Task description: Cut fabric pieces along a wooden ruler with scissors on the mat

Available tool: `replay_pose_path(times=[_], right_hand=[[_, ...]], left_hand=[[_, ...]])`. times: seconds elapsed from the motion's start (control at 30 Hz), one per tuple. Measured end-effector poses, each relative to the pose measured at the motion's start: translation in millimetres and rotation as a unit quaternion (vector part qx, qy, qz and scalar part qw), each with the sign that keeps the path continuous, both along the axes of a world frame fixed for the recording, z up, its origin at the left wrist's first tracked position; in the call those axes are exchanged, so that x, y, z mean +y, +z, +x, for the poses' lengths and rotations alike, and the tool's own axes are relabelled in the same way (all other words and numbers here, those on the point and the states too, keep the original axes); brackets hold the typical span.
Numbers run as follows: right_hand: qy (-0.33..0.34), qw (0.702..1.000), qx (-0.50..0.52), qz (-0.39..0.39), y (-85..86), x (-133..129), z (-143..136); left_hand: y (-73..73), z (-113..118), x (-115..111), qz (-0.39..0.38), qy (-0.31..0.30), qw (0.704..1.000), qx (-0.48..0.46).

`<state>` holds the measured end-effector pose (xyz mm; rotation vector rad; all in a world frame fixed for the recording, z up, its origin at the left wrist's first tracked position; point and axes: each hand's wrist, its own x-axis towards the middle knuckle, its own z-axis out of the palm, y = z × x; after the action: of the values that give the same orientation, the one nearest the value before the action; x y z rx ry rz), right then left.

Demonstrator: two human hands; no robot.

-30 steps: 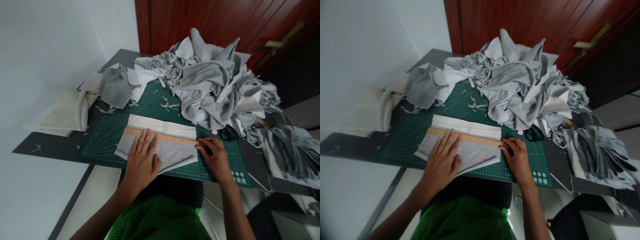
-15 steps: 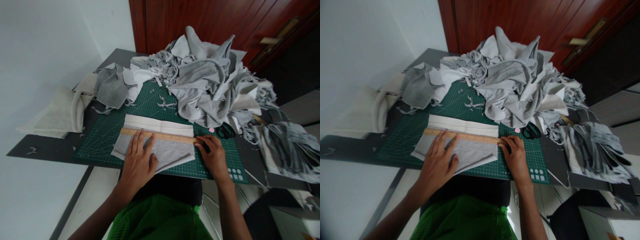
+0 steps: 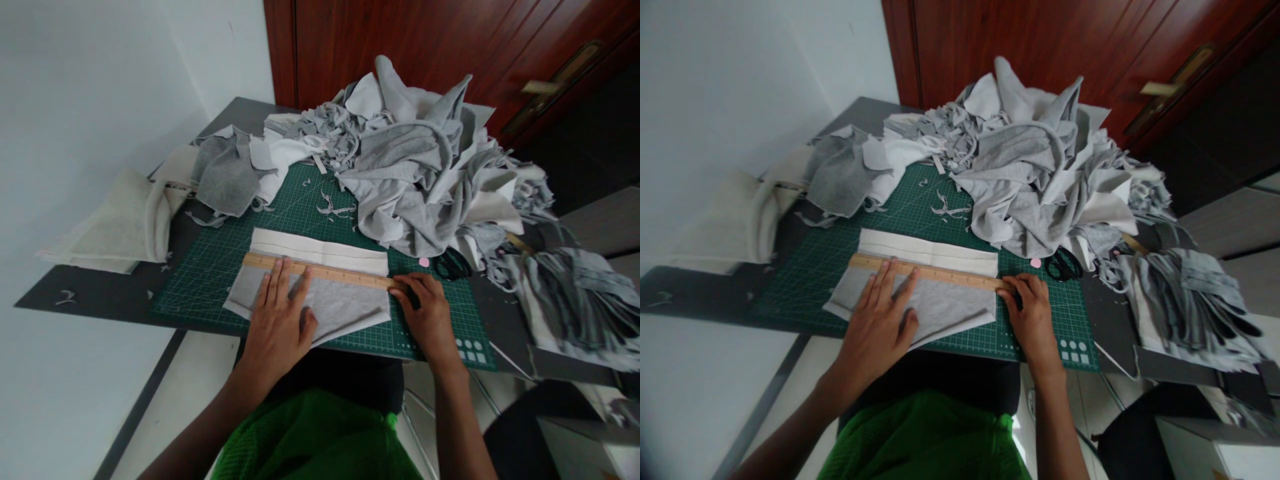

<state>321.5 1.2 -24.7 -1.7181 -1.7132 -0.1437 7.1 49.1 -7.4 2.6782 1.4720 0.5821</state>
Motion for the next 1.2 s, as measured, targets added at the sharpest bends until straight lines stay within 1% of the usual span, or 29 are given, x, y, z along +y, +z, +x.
replay_pose_path(times=[0.2, 0.4, 0.57, 0.73, 1.0, 1.2], right_hand=[[0.004, 1.0, -0.006, 0.006, 0.4, 0.0, -1.0], [0.004, 1.0, -0.008, 0.012, 0.6, 0.3, -1.3], [0.0, 1.0, -0.003, 0.005, 2.7, -0.4, -3.1], [-0.006, 1.0, -0.003, 0.002, 2.6, -0.9, -3.8], [0.0, 1.0, 0.001, 0.006, 3.6, -0.7, -5.2], [0.0, 1.0, 0.005, 0.001, 1.9, -1.1, -3.8]], left_hand=[[0.2, 0.0, 0.2, 0.003, -0.008, 1.0, -0.005], [2.6, 1.5, 0.3, 0.004, -0.001, 1.0, -0.025], [3.3, 1.4, 0.0, 0.003, -0.004, 1.0, -0.006], [2.9, 2.0, -0.6, -0.003, 0.004, 1.0, -0.007], [4.2, 2.5, -0.3, -0.012, 0.007, 1.0, 0.014], [3.6, 2.4, 0.6, -0.007, 0.003, 1.0, 0.012]])
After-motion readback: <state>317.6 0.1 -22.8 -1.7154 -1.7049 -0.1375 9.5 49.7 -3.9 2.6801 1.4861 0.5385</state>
